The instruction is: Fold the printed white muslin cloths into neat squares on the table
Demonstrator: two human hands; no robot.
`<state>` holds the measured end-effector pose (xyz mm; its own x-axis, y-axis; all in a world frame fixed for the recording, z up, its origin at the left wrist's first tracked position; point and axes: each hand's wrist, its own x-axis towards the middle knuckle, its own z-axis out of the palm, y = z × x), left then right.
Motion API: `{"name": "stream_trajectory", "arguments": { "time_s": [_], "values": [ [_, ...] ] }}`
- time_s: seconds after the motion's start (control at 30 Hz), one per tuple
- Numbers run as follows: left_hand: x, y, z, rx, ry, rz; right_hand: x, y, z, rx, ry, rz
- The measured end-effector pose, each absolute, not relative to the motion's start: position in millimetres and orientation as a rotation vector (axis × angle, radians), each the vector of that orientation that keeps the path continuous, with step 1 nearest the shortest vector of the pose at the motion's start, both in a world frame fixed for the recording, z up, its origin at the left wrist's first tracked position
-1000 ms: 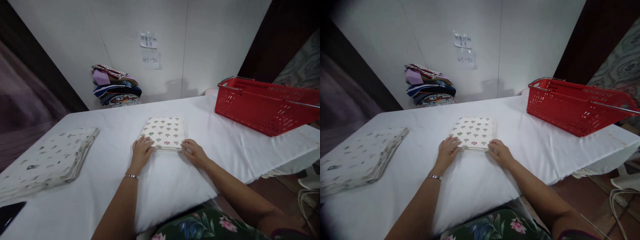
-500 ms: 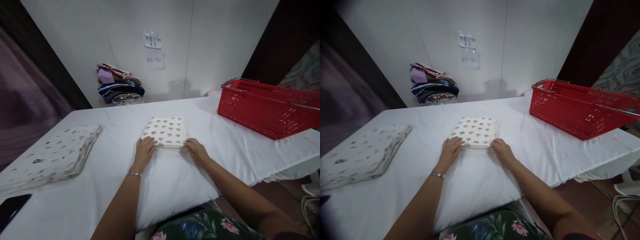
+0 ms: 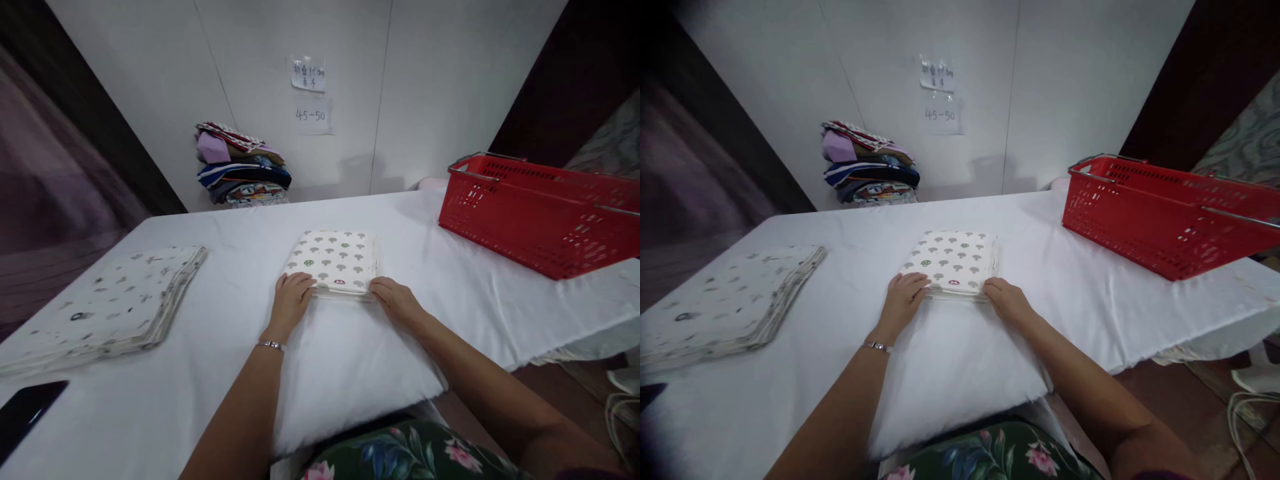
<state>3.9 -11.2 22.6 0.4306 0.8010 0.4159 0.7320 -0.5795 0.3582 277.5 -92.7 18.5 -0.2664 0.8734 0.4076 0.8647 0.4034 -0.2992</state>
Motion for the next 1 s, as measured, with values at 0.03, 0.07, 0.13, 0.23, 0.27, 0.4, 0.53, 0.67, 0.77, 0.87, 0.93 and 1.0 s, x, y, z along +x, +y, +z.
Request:
{"name": "stream_trajectory", "arguments": {
  "time_s": [0.03,0.07,0.13,0.23,0.27,0.4,0.53,0.67,0.77,0.87,0.93,1.0],
  "values": [
    [3.2,-10.8,22.0,2.563,1.360,0.855,277.9,-93.5,18.7,-1.483,-2.170,0.028],
    [2.6,-10.5,21.3,2.573,1.348,0.862,278.0,-94.0,19.1,-1.489,-2.187,0.031],
    [1.5,-9.7,19.5,2.587,1.339,0.871,277.2,-94.1,21.1,-1.510,-2.216,0.021],
    [0.4,-8.7,17.0,2.594,1.339,0.869,273.1,-92.9,28.1,-1.540,-2.267,-0.058],
    [0.2,-8.4,16.3,2.594,1.342,0.864,270.8,-91.9,31.4,-1.536,-2.289,-0.094],
    [0.8,-7.9,14.7,2.595,1.347,0.842,258.5,-84.5,41.4,-1.449,-2.369,-0.191],
    [-1.0,-8.4,15.5,2.584,1.367,0.839,250.1,-73.2,35.7,-1.410,-2.394,-0.165],
    [-13.2,-5.2,16.1,2.521,1.448,0.856,251.0,-68.9,22.5,-1.393,-2.334,-0.158],
    [-25.6,-0.2,14.3,2.441,1.533,0.915,253.1,-71.8,16.2,-1.367,-2.322,-0.174],
    [-32.6,2.1,12.6,2.318,1.595,0.955,254.3,-75.2,13.0,-1.345,-2.323,-0.192],
    [-33.4,1.5,12.5,2.201,1.641,0.952,255.1,-76.6,11.8,-1.332,-2.328,-0.198],
    [-32.6,0.3,13.1,2.096,1.697,0.954,256.3,-77.3,10.9,-1.316,-2.340,-0.196]
  ]
}}
